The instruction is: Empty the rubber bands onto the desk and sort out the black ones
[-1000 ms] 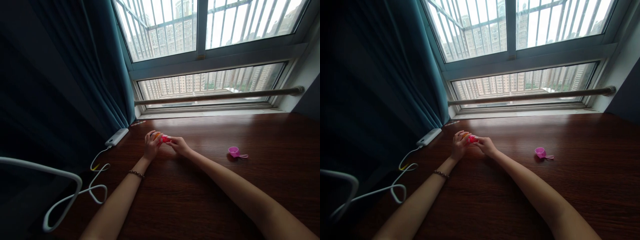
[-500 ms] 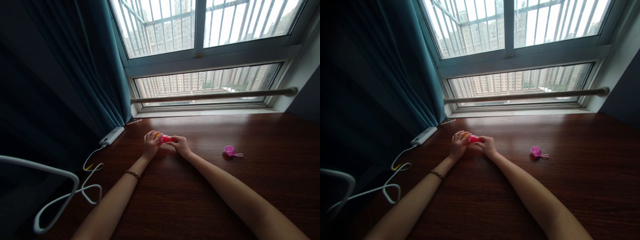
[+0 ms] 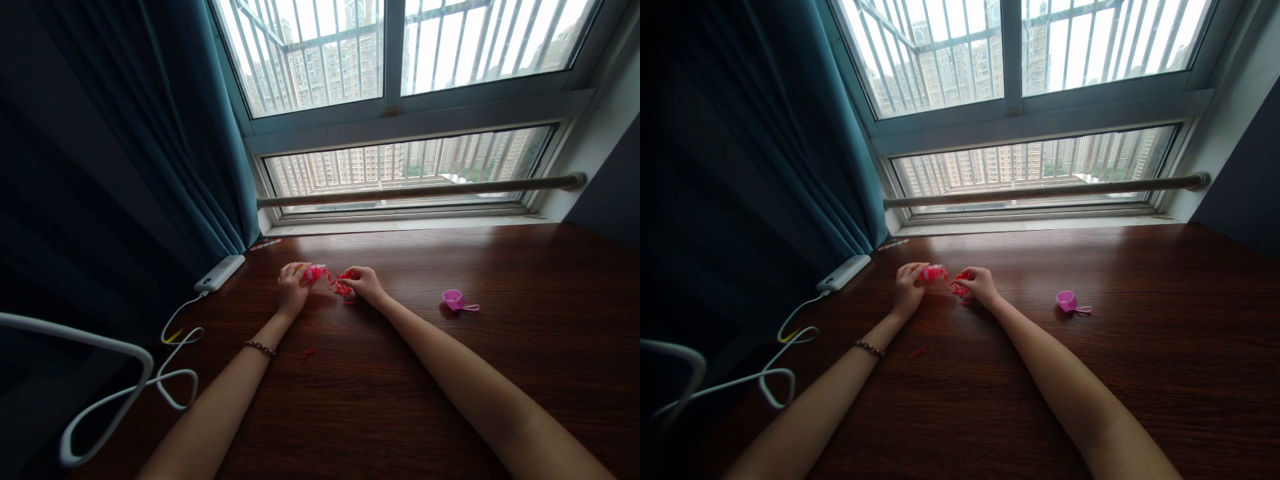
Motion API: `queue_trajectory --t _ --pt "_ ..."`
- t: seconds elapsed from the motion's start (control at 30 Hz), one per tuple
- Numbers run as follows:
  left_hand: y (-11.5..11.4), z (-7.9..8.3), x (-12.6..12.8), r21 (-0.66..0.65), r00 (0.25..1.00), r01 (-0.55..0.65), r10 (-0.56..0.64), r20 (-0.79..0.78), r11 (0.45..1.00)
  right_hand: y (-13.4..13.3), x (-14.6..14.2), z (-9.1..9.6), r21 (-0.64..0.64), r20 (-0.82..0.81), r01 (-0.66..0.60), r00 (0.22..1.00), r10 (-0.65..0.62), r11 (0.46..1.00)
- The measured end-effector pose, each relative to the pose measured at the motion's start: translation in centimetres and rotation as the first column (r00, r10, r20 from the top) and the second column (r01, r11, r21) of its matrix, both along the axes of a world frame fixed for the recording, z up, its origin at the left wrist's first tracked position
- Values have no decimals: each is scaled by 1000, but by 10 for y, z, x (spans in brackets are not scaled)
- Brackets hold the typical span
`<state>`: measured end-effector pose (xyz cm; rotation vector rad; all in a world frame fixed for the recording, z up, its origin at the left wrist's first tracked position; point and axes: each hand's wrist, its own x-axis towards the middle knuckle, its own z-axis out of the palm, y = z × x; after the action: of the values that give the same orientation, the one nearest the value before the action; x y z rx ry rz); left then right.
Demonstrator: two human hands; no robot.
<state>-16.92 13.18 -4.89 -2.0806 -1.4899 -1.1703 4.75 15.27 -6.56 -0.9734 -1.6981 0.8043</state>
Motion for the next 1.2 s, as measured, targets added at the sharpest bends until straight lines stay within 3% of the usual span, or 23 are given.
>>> queue_trajectory --t 0.33,0.83,1.03,1.1,1.13,1.2 --pt "-3 -1 4 -18 994 35 -37 -100 999 -3 -2 2 24 30 26 999 -27 999" --pt "-1 -1 2 3 998 25 -25 -57 1000 -18 -7 17 -26 -6 -21 1000 21 999" --pt "-1 -1 3 1 998 26 -26 -54 1000 -26 -12 22 -116 -34 -162 987 159 980" --pt "-2 -1 3 -5 998 20 -20 -56 1000 -33 -15 28 -128 -15 -271 962 271 954" --pt "-2 -1 3 -8 998 17 -17 -57 1000 -38 -17 31 -135 10 -367 928 372 920" --pt "-2 -1 3 -12 998 12 -13 -58 1000 -50 -23 38 -156 102 -594 785 611 789"
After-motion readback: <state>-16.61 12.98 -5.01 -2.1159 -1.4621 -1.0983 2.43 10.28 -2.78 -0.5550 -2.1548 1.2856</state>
